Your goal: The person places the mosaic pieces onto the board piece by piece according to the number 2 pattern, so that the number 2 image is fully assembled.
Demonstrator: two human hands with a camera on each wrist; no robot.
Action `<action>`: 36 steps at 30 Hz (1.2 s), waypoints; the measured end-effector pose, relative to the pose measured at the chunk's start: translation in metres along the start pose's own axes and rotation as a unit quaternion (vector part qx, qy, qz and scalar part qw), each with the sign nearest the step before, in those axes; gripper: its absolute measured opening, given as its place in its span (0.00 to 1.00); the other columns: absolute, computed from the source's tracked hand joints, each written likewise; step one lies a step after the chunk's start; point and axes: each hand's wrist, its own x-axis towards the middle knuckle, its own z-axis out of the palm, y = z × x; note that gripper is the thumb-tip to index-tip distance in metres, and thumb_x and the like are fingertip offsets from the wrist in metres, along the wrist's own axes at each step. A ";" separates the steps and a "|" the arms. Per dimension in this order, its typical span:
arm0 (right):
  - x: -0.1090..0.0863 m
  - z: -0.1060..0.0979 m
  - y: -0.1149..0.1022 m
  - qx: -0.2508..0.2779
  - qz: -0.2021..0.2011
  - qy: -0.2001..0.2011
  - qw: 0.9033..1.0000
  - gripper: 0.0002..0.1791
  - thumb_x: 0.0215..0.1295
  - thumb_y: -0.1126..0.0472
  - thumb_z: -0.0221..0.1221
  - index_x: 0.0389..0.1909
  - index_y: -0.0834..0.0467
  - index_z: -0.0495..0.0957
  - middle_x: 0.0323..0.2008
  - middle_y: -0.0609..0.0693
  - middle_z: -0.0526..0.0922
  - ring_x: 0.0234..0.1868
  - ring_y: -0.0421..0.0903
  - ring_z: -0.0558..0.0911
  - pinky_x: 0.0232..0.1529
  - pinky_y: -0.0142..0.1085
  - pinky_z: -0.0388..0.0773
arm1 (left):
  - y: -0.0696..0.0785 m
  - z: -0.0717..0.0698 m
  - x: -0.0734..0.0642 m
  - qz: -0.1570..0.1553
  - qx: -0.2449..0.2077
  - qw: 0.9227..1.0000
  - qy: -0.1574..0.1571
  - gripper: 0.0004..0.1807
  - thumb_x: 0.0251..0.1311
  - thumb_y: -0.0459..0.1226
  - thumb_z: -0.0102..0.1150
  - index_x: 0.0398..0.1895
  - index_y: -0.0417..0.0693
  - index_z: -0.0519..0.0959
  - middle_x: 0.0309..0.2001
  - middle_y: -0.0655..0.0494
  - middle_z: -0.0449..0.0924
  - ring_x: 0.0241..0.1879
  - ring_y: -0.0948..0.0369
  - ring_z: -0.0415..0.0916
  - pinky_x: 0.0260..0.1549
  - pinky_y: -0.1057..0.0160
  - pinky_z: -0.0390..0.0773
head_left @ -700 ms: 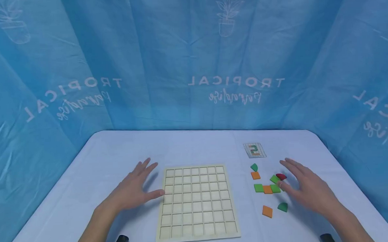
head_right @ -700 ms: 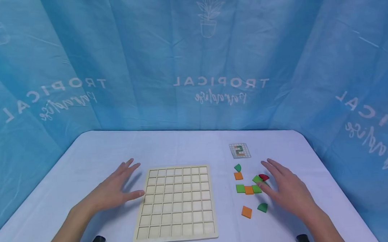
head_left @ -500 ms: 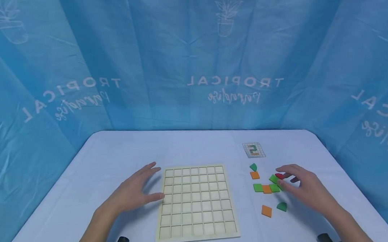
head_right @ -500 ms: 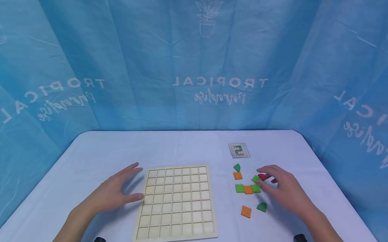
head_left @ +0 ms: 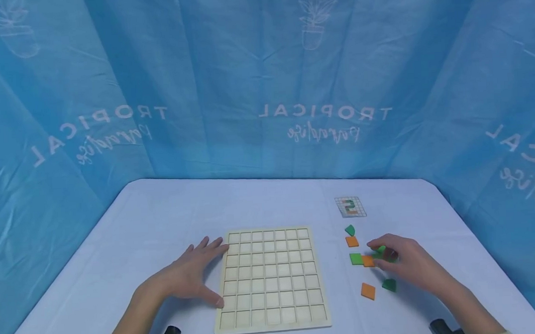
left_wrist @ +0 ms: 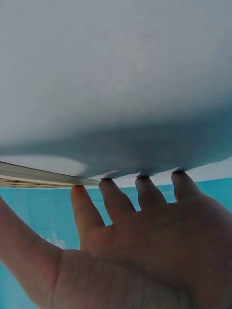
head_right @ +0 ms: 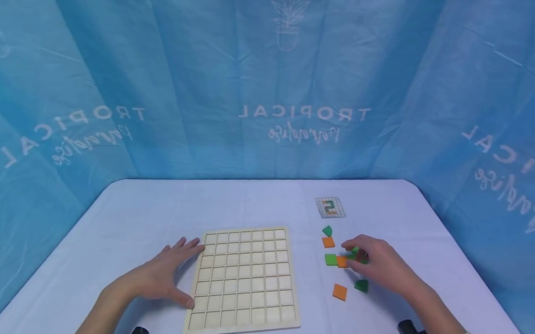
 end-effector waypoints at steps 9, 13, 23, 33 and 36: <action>0.005 0.009 -0.003 -0.019 0.010 -0.033 0.999 0.21 0.49 0.59 0.73 0.45 0.46 0.82 0.39 0.37 0.80 0.29 0.40 0.74 0.27 0.32 0.75 | -0.005 0.003 -0.003 0.016 -0.012 1.000 0.004 0.70 0.21 0.73 0.69 0.74 0.58 0.57 0.75 0.54 0.47 0.74 0.46 0.33 0.68 0.40 0.35; 0.005 0.011 -0.002 -0.038 -0.001 -0.038 0.999 0.18 0.49 0.60 0.73 0.42 0.44 0.83 0.39 0.36 0.79 0.30 0.39 0.73 0.29 0.32 0.75 | -0.005 0.003 -0.003 0.013 -0.014 1.000 0.005 0.69 0.21 0.73 0.69 0.75 0.59 0.57 0.75 0.55 0.47 0.74 0.46 0.33 0.68 0.40 0.35; 0.007 0.013 -0.001 -0.037 -0.006 -0.047 0.998 0.17 0.51 0.60 0.72 0.43 0.44 0.84 0.38 0.35 0.78 0.31 0.39 0.73 0.31 0.31 0.75 | -0.006 0.004 -0.004 0.012 -0.011 1.000 0.008 0.69 0.22 0.73 0.69 0.75 0.59 0.56 0.75 0.55 0.47 0.74 0.46 0.34 0.68 0.40 0.35; 0.008 0.013 -0.003 -0.032 0.021 -0.050 0.998 0.17 0.50 0.58 0.72 0.43 0.45 0.84 0.34 0.37 0.77 0.30 0.40 0.73 0.28 0.32 0.74 | -0.004 0.001 -0.006 0.020 -0.015 1.000 0.006 0.68 0.23 0.72 0.70 0.75 0.57 0.57 0.75 0.54 0.48 0.74 0.45 0.35 0.68 0.39 0.36; 0.009 0.011 -0.003 -0.028 0.015 -0.046 0.998 0.17 0.50 0.57 0.72 0.43 0.45 0.84 0.33 0.37 0.76 0.30 0.40 0.72 0.27 0.32 0.73 | -0.005 0.001 -0.006 0.021 -0.015 1.000 0.008 0.68 0.23 0.72 0.70 0.75 0.57 0.57 0.75 0.55 0.48 0.74 0.46 0.35 0.67 0.39 0.36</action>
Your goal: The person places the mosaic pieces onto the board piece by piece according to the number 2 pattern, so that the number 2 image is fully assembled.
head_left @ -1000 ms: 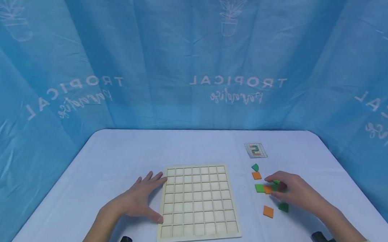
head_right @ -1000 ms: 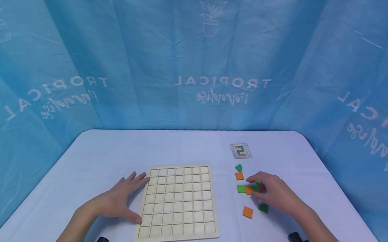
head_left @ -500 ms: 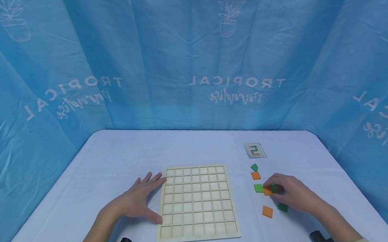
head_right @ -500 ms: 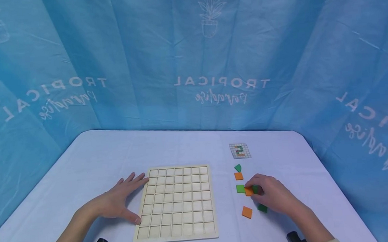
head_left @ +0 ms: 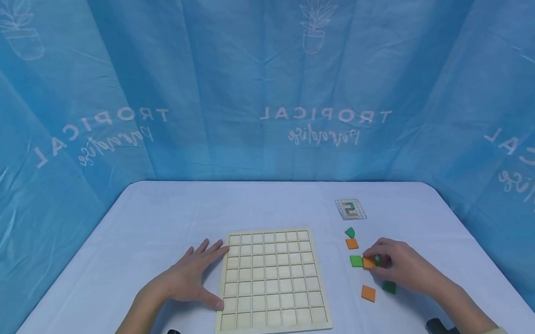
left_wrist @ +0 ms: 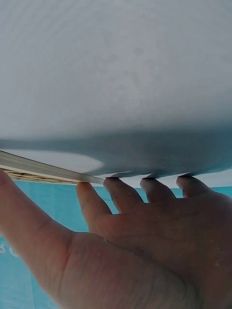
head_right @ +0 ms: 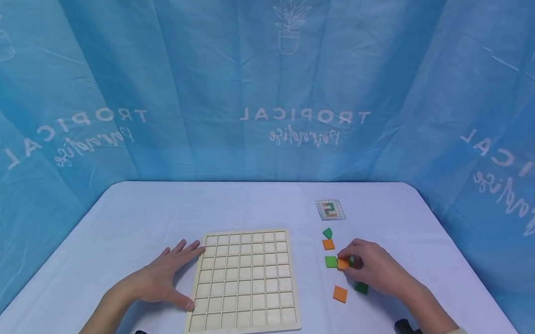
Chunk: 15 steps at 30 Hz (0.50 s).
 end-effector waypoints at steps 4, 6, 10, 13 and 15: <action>0.001 -0.001 -0.001 0.007 -0.009 0.007 1.000 0.16 0.51 0.57 0.72 0.43 0.44 0.84 0.33 0.38 0.76 0.31 0.40 0.72 0.27 0.31 0.73 | -0.001 0.001 0.001 0.000 0.001 1.000 -0.002 0.68 0.23 0.73 0.69 0.75 0.58 0.56 0.75 0.55 0.48 0.74 0.46 0.34 0.67 0.39 0.35; 0.001 -0.001 -0.002 0.008 -0.014 0.011 1.000 0.16 0.51 0.57 0.72 0.43 0.44 0.84 0.33 0.38 0.76 0.31 0.41 0.72 0.27 0.31 0.73 | -0.002 0.002 0.001 0.002 0.001 1.000 -0.002 0.68 0.24 0.73 0.69 0.75 0.59 0.56 0.75 0.56 0.47 0.74 0.46 0.34 0.67 0.39 0.35; 0.002 -0.001 -0.005 0.012 -0.023 0.025 0.999 0.16 0.51 0.57 0.72 0.43 0.43 0.84 0.34 0.37 0.76 0.33 0.41 0.73 0.29 0.31 0.75 | -0.003 0.001 0.000 0.006 -0.002 1.000 -0.002 0.68 0.24 0.72 0.70 0.75 0.58 0.56 0.75 0.56 0.47 0.74 0.46 0.34 0.67 0.39 0.35; 0.005 -0.001 -0.008 0.013 -0.029 0.040 0.999 0.15 0.52 0.58 0.71 0.42 0.43 0.84 0.36 0.36 0.77 0.35 0.41 0.74 0.32 0.32 0.77 | -0.003 0.001 0.000 0.009 -0.002 1.000 -0.001 0.68 0.24 0.72 0.70 0.75 0.58 0.56 0.75 0.55 0.47 0.74 0.46 0.34 0.67 0.38 0.35; 0.006 -0.002 -0.009 0.013 -0.033 0.047 0.998 0.14 0.53 0.57 0.71 0.42 0.42 0.84 0.36 0.35 0.77 0.36 0.42 0.74 0.34 0.32 0.78 | -0.003 0.001 0.000 0.010 -0.002 1.000 0.000 0.68 0.24 0.72 0.70 0.75 0.58 0.56 0.75 0.55 0.48 0.74 0.46 0.34 0.67 0.38 0.36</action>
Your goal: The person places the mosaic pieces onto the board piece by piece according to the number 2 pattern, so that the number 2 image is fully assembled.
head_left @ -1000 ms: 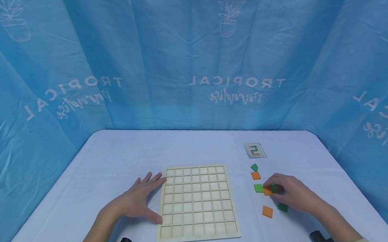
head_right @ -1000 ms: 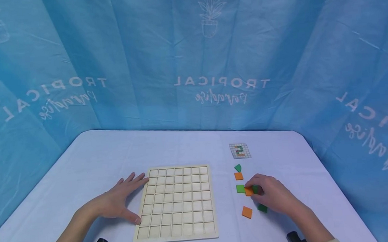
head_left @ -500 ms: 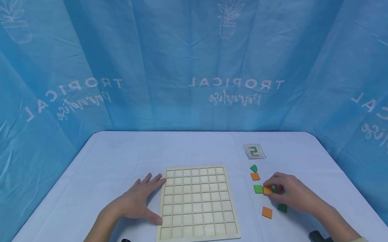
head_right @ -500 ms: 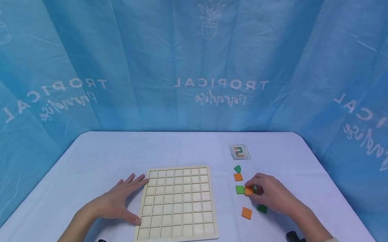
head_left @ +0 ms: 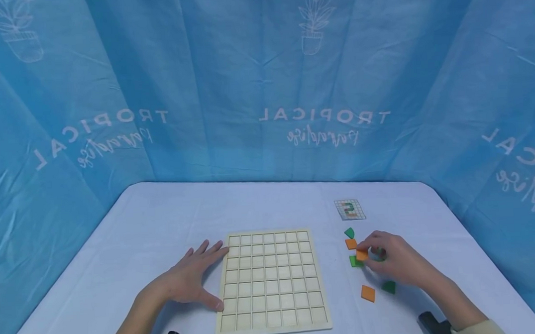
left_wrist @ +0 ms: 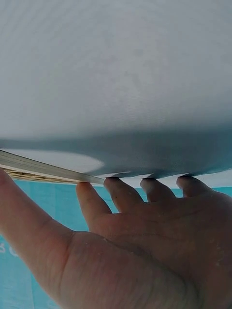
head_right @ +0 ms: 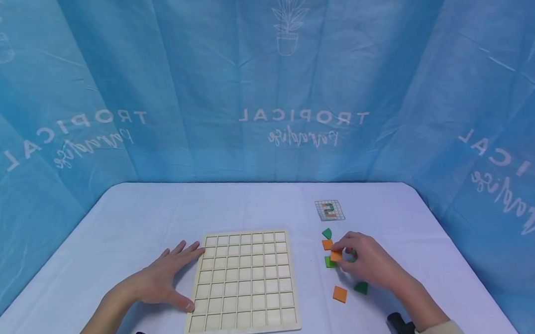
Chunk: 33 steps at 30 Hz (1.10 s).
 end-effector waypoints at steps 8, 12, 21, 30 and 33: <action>0.005 -0.001 -0.007 0.014 -0.017 0.003 1.000 0.14 0.53 0.59 0.70 0.41 0.43 0.85 0.36 0.36 0.78 0.36 0.42 0.75 0.35 0.36 0.77 | 0.000 0.000 -0.001 0.004 -0.002 1.000 0.001 0.68 0.25 0.71 0.70 0.75 0.57 0.56 0.75 0.54 0.47 0.74 0.45 0.34 0.67 0.37 0.36; 0.007 -0.001 -0.011 0.021 -0.020 0.004 1.000 0.15 0.53 0.59 0.70 0.43 0.44 0.85 0.37 0.35 0.78 0.36 0.41 0.75 0.36 0.36 0.77 | 0.000 0.001 0.000 0.003 -0.005 1.000 0.000 0.68 0.25 0.71 0.70 0.75 0.57 0.56 0.75 0.54 0.47 0.74 0.45 0.34 0.67 0.37 0.35; 0.016 0.002 -0.022 0.032 -0.033 -0.009 0.999 0.15 0.54 0.59 0.68 0.44 0.48 0.85 0.34 0.37 0.78 0.36 0.42 0.75 0.37 0.34 0.78 | 0.001 -0.001 0.000 -0.006 -0.003 1.000 -0.002 0.68 0.24 0.72 0.70 0.75 0.57 0.56 0.75 0.55 0.47 0.74 0.45 0.33 0.67 0.38 0.35; 0.023 0.004 -0.025 0.040 -0.079 -0.017 0.996 0.15 0.55 0.62 0.67 0.45 0.51 0.84 0.32 0.38 0.77 0.34 0.41 0.75 0.35 0.33 0.78 | 0.001 0.000 0.002 -0.014 0.003 1.000 -0.004 0.69 0.23 0.73 0.69 0.75 0.57 0.55 0.76 0.55 0.46 0.74 0.46 0.33 0.67 0.39 0.34; 0.025 0.006 -0.024 0.048 -0.088 -0.014 0.995 0.15 0.55 0.63 0.67 0.45 0.51 0.84 0.32 0.37 0.78 0.34 0.41 0.75 0.35 0.33 0.78 | 0.001 0.000 0.002 -0.013 0.003 1.000 -0.006 0.70 0.23 0.72 0.69 0.75 0.57 0.55 0.76 0.55 0.46 0.74 0.46 0.33 0.67 0.39 0.34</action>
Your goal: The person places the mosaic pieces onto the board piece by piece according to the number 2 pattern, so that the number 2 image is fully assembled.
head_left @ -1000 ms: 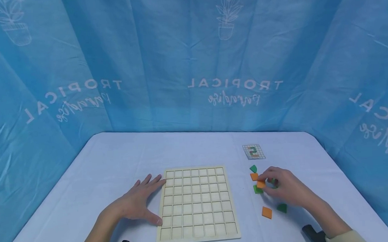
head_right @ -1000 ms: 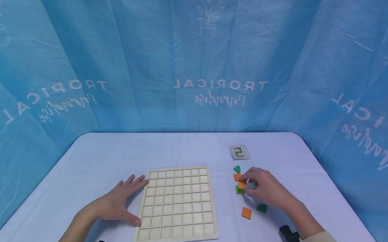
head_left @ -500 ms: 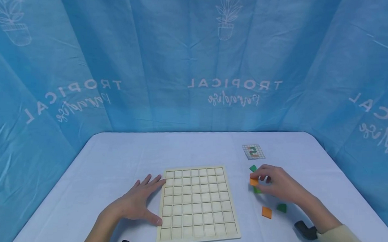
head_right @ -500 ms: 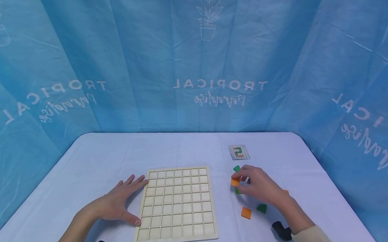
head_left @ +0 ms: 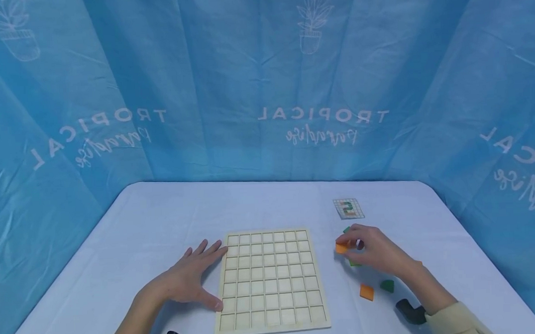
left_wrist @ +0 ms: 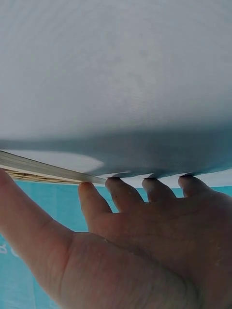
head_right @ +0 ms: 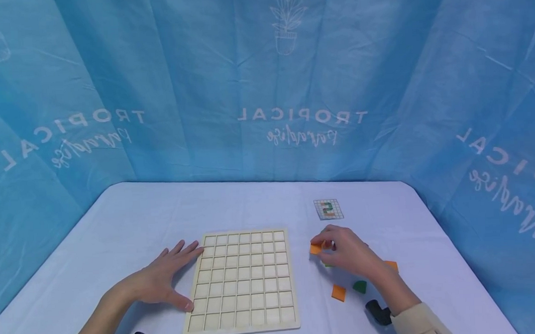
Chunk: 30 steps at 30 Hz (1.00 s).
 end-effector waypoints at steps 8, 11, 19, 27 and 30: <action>0.007 0.003 -0.005 0.002 -0.022 0.007 1.000 0.15 0.54 0.63 0.66 0.44 0.48 0.84 0.34 0.37 0.79 0.33 0.41 0.75 0.32 0.32 0.77 | 0.000 0.001 0.000 0.008 0.003 1.000 0.006 0.70 0.23 0.72 0.69 0.75 0.55 0.55 0.76 0.54 0.46 0.74 0.45 0.33 0.67 0.39 0.34; 0.011 0.004 -0.009 -0.003 -0.022 0.004 1.000 0.15 0.54 0.62 0.67 0.43 0.47 0.84 0.35 0.36 0.78 0.34 0.42 0.75 0.30 0.32 0.77 | 0.000 0.001 0.000 0.010 0.002 1.000 0.007 0.70 0.23 0.72 0.69 0.75 0.55 0.55 0.76 0.54 0.46 0.73 0.45 0.33 0.67 0.39 0.34; 0.021 0.010 -0.018 -0.004 -0.009 -0.001 1.000 0.15 0.54 0.60 0.67 0.44 0.47 0.84 0.35 0.35 0.78 0.35 0.42 0.75 0.29 0.33 0.77 | 0.001 0.000 0.000 0.009 -0.003 1.000 0.002 0.69 0.24 0.72 0.69 0.75 0.56 0.55 0.76 0.53 0.46 0.74 0.45 0.32 0.67 0.39 0.34; 0.032 0.017 -0.028 -0.001 -0.028 -0.009 1.000 0.15 0.55 0.59 0.66 0.45 0.48 0.85 0.37 0.34 0.78 0.36 0.40 0.75 0.30 0.32 0.78 | 0.001 0.000 -0.002 0.020 -0.003 1.000 0.002 0.69 0.26 0.71 0.69 0.76 0.54 0.54 0.76 0.52 0.45 0.73 0.43 0.33 0.66 0.38 0.35; 0.036 0.019 -0.031 -0.004 -0.036 -0.016 0.999 0.15 0.56 0.59 0.66 0.46 0.49 0.85 0.38 0.34 0.79 0.36 0.40 0.76 0.31 0.31 0.78 | 0.000 0.000 -0.002 0.021 -0.003 1.000 0.002 0.69 0.26 0.71 0.69 0.76 0.54 0.54 0.76 0.51 0.45 0.73 0.43 0.33 0.66 0.38 0.35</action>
